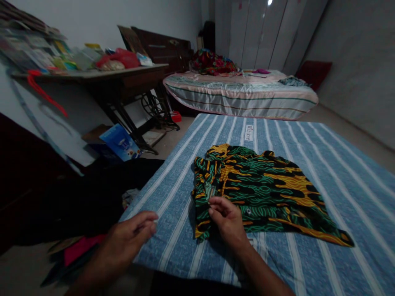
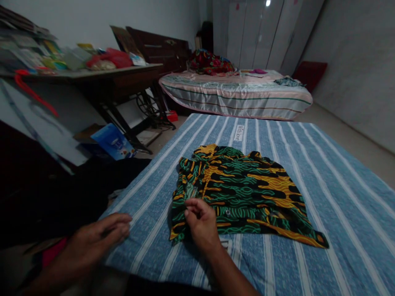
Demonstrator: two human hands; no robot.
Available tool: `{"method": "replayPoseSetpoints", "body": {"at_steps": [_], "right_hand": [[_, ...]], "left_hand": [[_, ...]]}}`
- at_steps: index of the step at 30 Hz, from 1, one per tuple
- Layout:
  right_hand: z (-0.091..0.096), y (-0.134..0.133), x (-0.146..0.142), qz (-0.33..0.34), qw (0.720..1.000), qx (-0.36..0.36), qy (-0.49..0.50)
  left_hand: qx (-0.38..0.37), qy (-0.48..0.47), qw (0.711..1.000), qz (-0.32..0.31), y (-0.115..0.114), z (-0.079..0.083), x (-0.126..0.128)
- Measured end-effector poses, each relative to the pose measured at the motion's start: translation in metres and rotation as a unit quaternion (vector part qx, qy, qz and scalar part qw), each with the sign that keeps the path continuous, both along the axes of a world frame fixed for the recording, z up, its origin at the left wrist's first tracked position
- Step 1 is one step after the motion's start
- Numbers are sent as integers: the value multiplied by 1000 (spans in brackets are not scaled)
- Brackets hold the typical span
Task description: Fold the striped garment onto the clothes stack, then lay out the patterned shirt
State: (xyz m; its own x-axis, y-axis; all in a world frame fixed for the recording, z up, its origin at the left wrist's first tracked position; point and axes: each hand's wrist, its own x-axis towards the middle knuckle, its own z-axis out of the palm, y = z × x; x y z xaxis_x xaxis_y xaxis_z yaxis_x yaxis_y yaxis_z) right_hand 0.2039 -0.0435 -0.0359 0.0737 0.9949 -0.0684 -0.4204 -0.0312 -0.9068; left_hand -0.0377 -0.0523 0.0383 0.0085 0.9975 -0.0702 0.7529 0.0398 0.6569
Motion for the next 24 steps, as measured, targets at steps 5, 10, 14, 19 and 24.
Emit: {"method": "replayPoseSetpoints", "body": {"at_steps": [5, 10, 14, 19, 24], "right_hand": [[-3, -7, -3, 40, 992, 60, -108], [1, -12, -3, 87, 965, 132, -210], [2, -13, -3, 101, 952, 149, -247], [-2, -13, -5, 103, 950, 145, -258], [16, -13, -1, 84, 963, 115, -229]], "left_hand": [[-16, -73, 997, -16, 29, -2, 51], [19, -74, 997, 18, 77, -31, 87], [21, -30, 999, 31, 105, -48, 99], [25, -130, 990, 50, 106, -48, 99], [30, -188, 977, 100, 92, -46, 87]]}}
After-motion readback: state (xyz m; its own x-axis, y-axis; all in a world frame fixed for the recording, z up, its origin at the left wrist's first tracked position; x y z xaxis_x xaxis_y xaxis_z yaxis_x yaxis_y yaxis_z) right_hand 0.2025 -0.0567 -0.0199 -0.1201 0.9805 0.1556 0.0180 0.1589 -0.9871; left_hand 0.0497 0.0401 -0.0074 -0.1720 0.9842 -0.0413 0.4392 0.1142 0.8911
